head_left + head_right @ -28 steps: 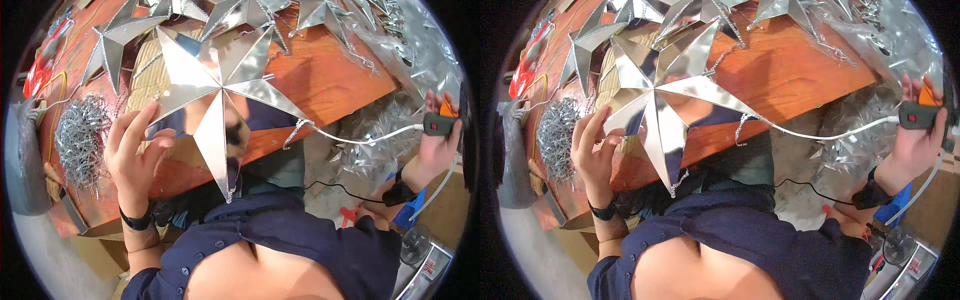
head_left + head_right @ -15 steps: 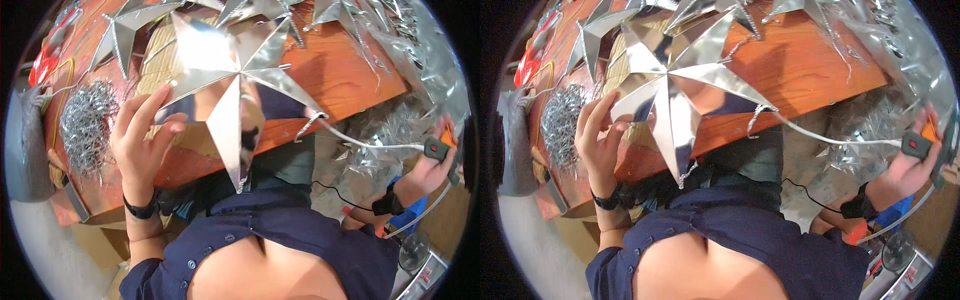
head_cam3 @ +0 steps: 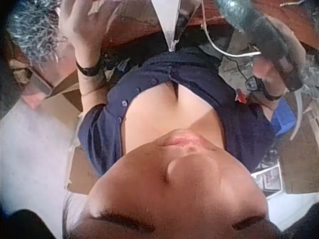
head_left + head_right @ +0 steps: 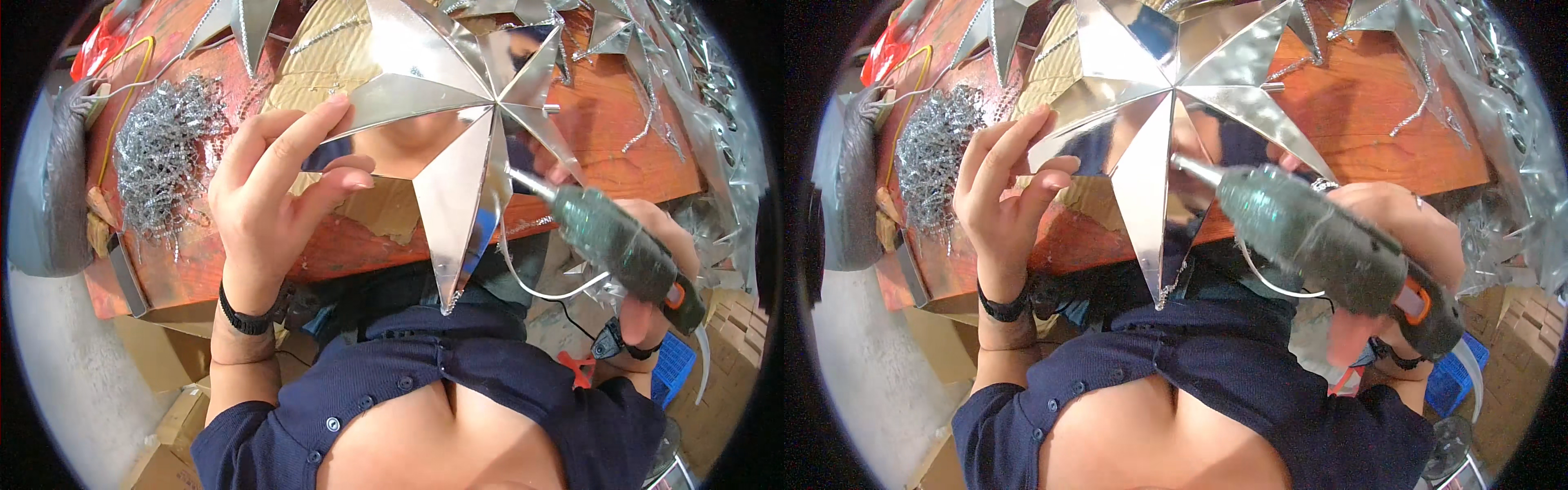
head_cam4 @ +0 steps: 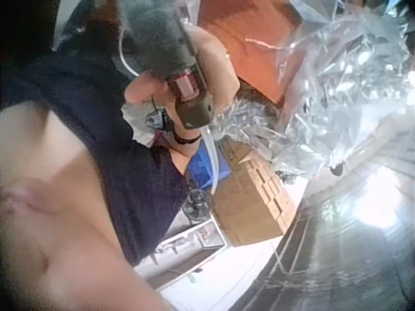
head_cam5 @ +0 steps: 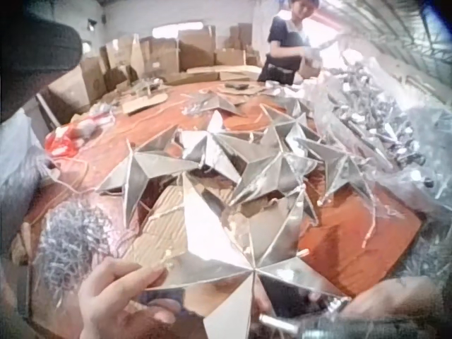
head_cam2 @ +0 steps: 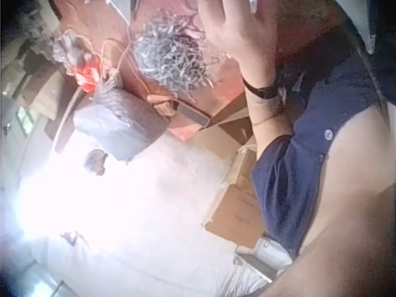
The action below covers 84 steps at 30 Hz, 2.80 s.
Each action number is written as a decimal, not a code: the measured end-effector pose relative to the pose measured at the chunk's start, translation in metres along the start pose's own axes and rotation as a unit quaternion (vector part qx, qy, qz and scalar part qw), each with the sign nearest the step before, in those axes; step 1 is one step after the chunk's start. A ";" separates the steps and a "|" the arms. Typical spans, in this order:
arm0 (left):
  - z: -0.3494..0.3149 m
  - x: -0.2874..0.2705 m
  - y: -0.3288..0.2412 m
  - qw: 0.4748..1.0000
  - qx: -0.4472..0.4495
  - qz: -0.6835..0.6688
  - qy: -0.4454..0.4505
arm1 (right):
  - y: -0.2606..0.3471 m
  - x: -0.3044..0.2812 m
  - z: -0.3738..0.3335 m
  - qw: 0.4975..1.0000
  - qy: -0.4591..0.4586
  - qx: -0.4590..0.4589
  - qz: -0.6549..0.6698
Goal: Applying decorative beaded trim to the edges of silver stars using a hot glue gun.
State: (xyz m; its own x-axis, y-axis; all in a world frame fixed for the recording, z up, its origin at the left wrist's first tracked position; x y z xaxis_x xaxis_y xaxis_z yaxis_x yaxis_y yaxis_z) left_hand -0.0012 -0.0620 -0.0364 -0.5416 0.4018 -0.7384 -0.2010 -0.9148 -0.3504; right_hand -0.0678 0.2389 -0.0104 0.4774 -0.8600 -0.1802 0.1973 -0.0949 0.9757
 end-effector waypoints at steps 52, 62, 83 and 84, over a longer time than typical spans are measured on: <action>-0.003 0.002 -0.001 1.000 0.000 -0.009 0.022 | -0.022 0.009 -0.001 0.995 -0.005 -0.082 -0.051; 0.002 0.002 -0.002 0.999 0.002 -0.018 0.030 | -0.001 0.029 0.008 0.948 0.286 -0.139 -0.003; 0.003 0.001 -0.002 0.998 -0.025 -0.032 0.037 | -0.019 -0.012 0.007 0.997 0.004 -0.032 -0.066; 0.002 0.002 -0.001 0.998 -0.025 -0.032 0.037 | -0.020 -0.016 0.005 0.996 -0.033 -0.015 -0.075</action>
State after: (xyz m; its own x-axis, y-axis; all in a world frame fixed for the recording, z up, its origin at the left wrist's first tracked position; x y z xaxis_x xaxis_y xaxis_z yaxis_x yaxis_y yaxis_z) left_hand -0.0040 -0.0608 -0.0360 -0.4658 0.4639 -0.7536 -0.1920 -0.8843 -0.4257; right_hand -0.0840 0.2520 -0.0264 0.3825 -0.8689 -0.3143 0.2889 -0.2107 0.9339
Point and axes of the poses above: each hand's wrist, its own z-axis towards the middle knuckle, its own x-axis out of the palm, y = z × x, the point moved 9 cm from there along z, towards the middle knuckle, and after that the axes turned 11 degrees about z, right-handed, at the moved point
